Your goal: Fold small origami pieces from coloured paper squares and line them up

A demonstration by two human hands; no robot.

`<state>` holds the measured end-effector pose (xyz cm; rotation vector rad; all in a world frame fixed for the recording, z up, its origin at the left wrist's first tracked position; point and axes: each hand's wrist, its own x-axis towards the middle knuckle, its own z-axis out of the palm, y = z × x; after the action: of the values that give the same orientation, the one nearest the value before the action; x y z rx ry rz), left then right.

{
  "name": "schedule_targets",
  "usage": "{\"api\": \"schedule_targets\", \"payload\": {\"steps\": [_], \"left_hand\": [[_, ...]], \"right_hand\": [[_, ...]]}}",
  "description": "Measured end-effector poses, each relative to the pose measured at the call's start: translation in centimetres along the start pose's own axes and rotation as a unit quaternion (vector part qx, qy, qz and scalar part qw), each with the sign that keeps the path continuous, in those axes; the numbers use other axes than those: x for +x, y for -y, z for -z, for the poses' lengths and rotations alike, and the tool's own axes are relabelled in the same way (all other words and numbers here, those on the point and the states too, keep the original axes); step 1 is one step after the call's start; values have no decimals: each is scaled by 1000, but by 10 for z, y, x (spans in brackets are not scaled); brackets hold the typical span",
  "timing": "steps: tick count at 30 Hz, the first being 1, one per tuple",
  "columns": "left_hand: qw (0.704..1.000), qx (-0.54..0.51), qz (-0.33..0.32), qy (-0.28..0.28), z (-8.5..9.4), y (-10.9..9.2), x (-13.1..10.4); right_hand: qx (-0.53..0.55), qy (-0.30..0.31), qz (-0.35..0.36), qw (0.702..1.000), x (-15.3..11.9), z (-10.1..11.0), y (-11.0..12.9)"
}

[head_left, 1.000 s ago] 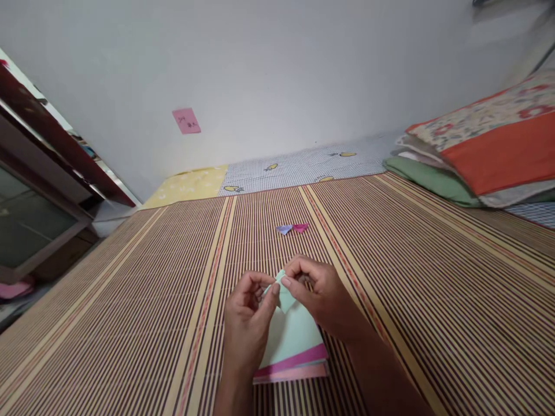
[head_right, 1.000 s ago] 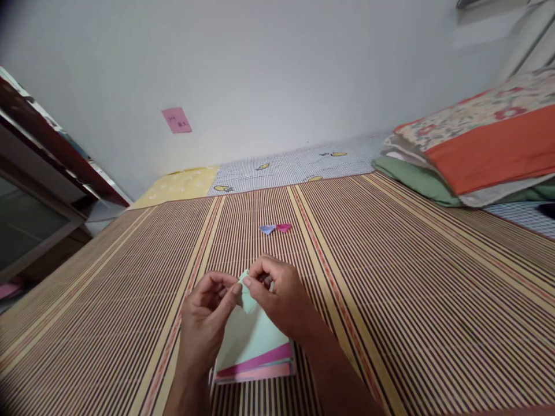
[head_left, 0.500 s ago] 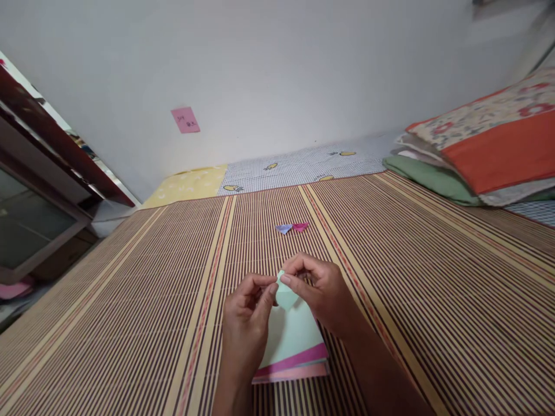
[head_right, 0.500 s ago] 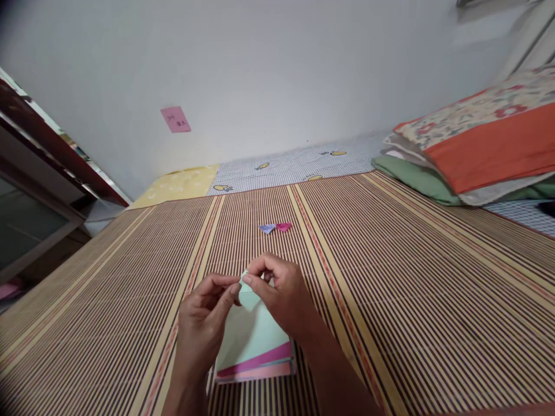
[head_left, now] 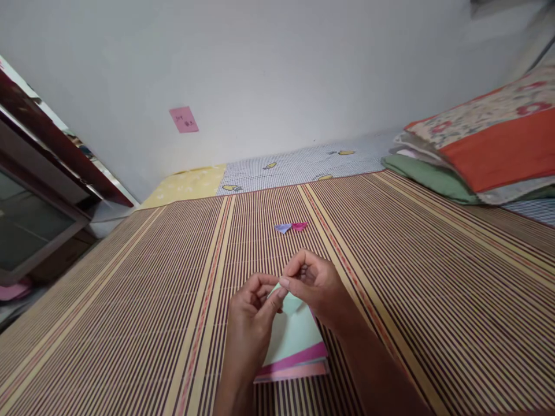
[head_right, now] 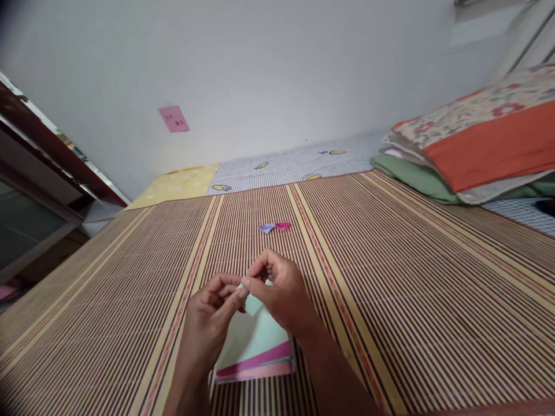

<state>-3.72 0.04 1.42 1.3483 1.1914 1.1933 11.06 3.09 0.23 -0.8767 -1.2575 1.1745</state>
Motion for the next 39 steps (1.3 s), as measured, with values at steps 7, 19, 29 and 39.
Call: {"api": "schedule_targets", "payload": {"steps": [7, 19, 29, 39], "left_hand": [[998, -2, 6, -58, 6, 4, 2], [993, -58, 17, -98, 6, 18, 6], [990, -63, 16, -124, 2, 17, 7], [992, -91, 10, -89, -3, 14, 3]], "right_hand": [[-19, 56, -36, 998, 3, 21, -1], [-113, 106, -20, 988, 1, 19, 1], [-206, 85, 13, 975, 0, 12, 10], [-133, 84, 5, 988, -2, 7, 10]]}}
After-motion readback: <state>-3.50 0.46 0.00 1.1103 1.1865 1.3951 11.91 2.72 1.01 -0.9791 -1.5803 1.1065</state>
